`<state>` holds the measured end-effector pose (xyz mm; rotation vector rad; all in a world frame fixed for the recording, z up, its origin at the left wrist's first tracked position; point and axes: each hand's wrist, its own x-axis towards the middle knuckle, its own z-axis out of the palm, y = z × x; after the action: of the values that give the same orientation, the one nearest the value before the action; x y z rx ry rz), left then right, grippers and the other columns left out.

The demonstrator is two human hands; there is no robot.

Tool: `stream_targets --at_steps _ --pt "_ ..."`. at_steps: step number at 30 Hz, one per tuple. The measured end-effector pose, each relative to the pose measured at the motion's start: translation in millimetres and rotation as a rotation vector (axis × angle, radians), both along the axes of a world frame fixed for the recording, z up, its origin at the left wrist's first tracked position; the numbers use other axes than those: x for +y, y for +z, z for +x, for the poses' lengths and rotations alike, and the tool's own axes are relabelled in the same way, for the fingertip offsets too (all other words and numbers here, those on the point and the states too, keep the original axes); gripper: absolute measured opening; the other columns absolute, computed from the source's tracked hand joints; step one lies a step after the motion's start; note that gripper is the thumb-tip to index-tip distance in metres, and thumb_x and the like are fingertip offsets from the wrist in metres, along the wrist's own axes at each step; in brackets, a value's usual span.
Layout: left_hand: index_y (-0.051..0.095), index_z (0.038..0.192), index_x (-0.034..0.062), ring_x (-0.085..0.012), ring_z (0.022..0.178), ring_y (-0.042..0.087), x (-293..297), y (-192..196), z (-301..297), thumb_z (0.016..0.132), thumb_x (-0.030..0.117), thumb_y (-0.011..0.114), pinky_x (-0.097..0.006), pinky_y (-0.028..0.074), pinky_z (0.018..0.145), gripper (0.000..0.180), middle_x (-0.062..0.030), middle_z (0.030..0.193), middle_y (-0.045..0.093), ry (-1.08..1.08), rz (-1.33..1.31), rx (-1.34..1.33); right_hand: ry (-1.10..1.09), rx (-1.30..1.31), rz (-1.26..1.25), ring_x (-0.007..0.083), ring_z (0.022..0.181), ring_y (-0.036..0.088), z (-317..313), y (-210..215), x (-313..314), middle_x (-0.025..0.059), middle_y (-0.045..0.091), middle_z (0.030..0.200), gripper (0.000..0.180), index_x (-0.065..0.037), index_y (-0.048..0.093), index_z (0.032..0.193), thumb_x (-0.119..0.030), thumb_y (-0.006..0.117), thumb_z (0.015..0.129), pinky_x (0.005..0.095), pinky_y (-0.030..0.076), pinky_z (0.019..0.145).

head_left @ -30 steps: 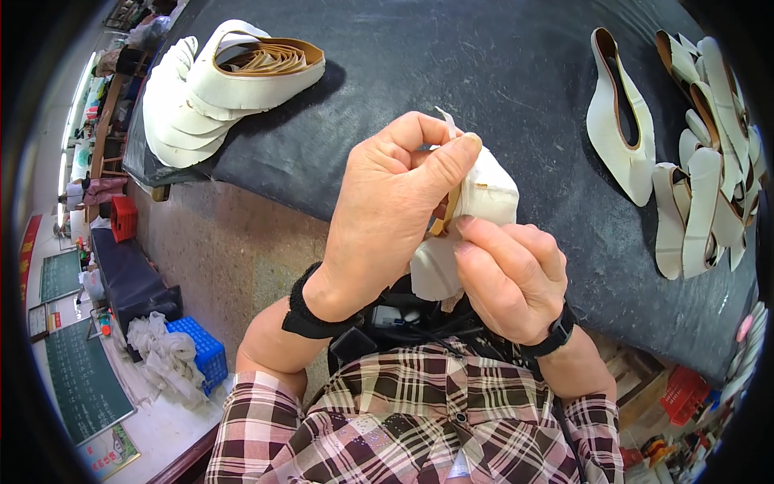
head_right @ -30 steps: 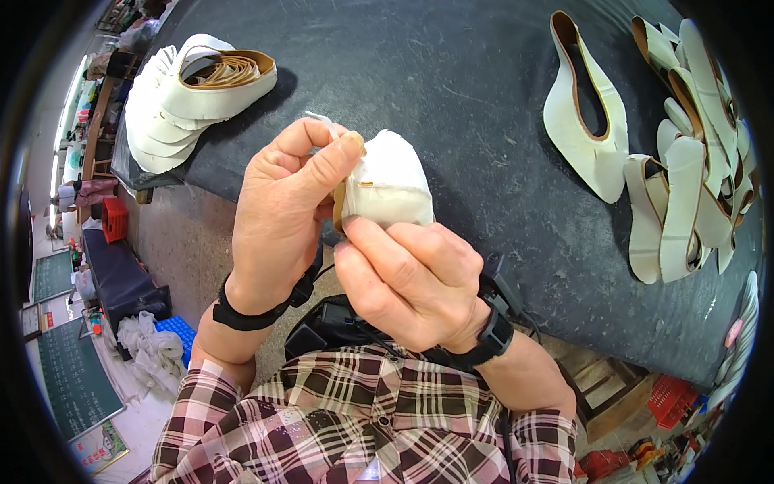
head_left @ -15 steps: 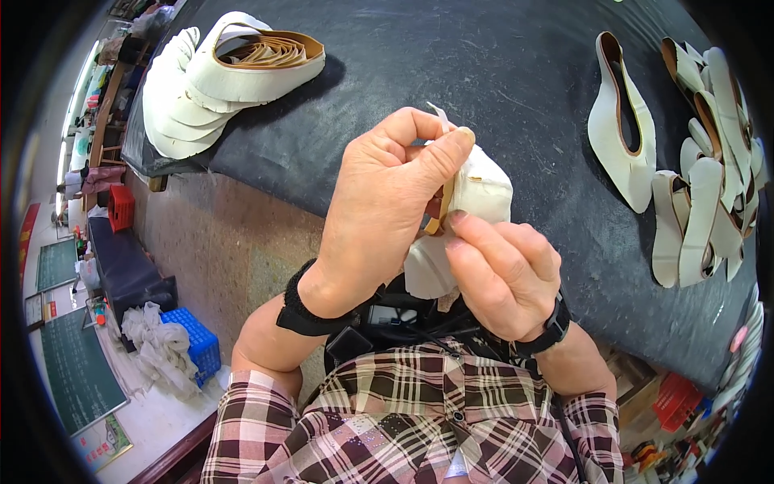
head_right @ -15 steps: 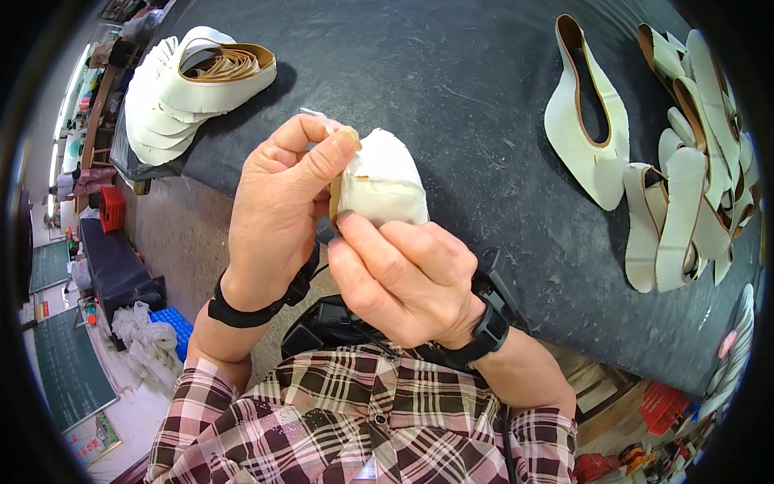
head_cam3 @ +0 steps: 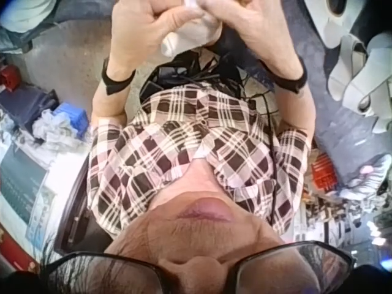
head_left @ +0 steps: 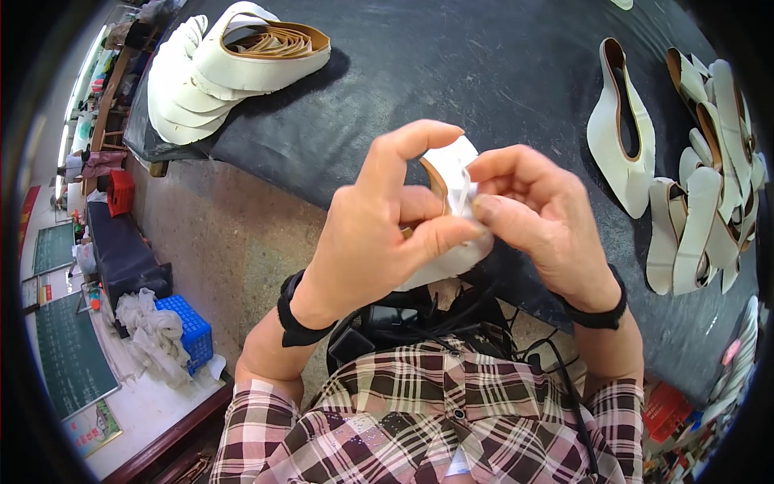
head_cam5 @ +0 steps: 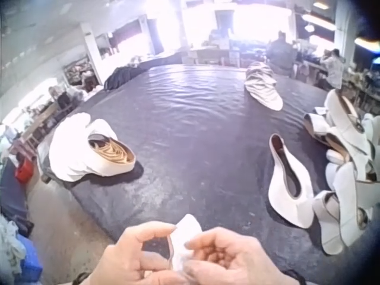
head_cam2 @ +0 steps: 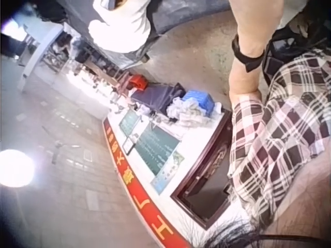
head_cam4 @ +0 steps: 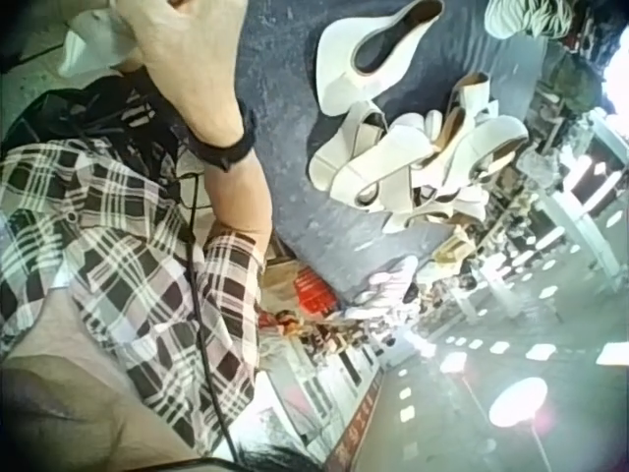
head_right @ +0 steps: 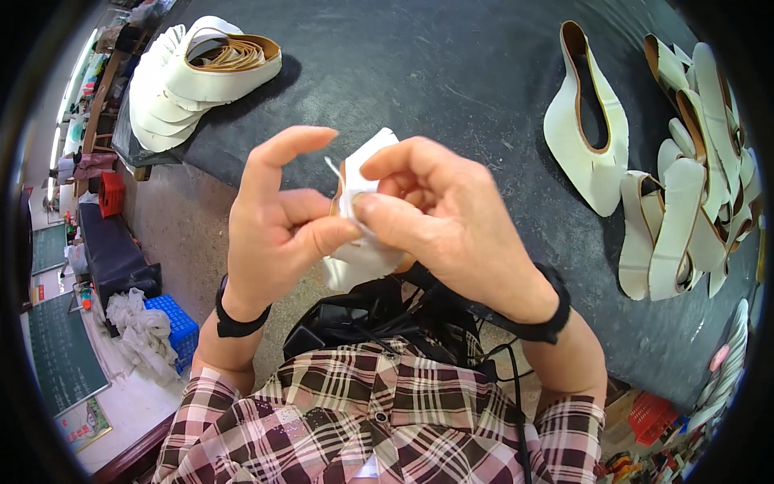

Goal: Stitching and finishing white shoe uppers by hand at a workbench.

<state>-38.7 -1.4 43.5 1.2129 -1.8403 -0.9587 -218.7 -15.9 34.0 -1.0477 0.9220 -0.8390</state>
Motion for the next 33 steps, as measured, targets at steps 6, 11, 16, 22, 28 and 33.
stream_targets --at_steps 6,11,16,22,28,33 --pt "0.025 0.130 -0.0071 -0.0051 0.055 0.057 14.0 -14.7 11.4 0.071 0.018 0.077 -0.017 0.040 0.048 0.082 -0.0081 0.077 0.064 -0.091 -0.110 0.007 0.133 -0.014 0.003 0.0020 0.060 0.050 4.3 -4.4 -1.3 -0.0019 0.057 0.069 0.015 0.003 0.062 0.087 -0.011 0.064 0.080 0.0168 0.039 0.050" --pt "0.041 0.125 0.0011 -0.0117 0.068 0.067 26.4 -18.3 9.2 0.071 0.020 0.077 -0.022 0.051 0.057 0.068 -0.0096 0.105 0.063 -0.014 -0.067 0.113 0.132 0.037 -0.112 0.0003 0.059 0.048 1.5 -9.6 4.1 -0.0031 0.057 0.065 0.008 0.001 0.064 0.080 -0.006 0.064 0.078 0.0170 0.037 0.050" --pt "0.043 0.124 0.0005 -0.0128 0.068 0.066 39.5 -22.6 8.8 0.072 0.018 0.076 -0.022 0.051 0.059 0.065 -0.0099 0.111 0.061 -0.011 0.085 0.315 0.114 -0.005 -0.082 0.0004 0.059 0.048 5.7 -12.0 10.9 -0.0026 0.058 0.066 0.006 0.001 0.064 0.081 -0.005 0.063 0.078 0.0169 0.038 0.050" --pt "0.028 0.131 -0.0040 -0.0141 0.079 0.063 42.3 -16.0 12.4 0.076 0.007 0.072 -0.024 0.048 0.067 0.071 -0.0094 0.081 0.065 -0.061 0.035 0.192 0.106 0.001 -0.112 0.0003 0.058 0.048 10.5 -14.8 12.2 -0.0031 0.058 0.068 0.005 0.001 0.064 0.080 -0.003 0.063 0.078 0.0169 0.038 0.051" --pt "0.047 0.123 0.0021 -0.0171 0.072 0.062 35.7 -11.6 13.8 0.073 0.003 0.071 -0.029 0.048 0.067 0.055 -0.0076 0.085 0.066 -0.129 -0.141 0.063 0.152 0.045 -0.055 0.0014 0.057 0.048 17.3 -16.4 7.5 -0.0031 0.057 0.065 0.004 0.000 0.062 0.077 -0.003 0.063 0.076 0.0180 0.039 0.051" --pt "0.057 0.119 0.0056 -0.0193 0.064 0.058 40.5 -11.8 14.7 0.069 0.002 0.071 -0.029 0.047 0.063 0.052 -0.0086 0.097 0.065 -0.111 -0.122 0.120 -0.155 0.612 -0.569 0.0090 0.052 0.054 9.9 -42.4 -25.1 0.0081 0.056 0.056 0.006 0.001 0.062 0.076 -0.002 0.059 0.073 0.0218 0.044 0.050"
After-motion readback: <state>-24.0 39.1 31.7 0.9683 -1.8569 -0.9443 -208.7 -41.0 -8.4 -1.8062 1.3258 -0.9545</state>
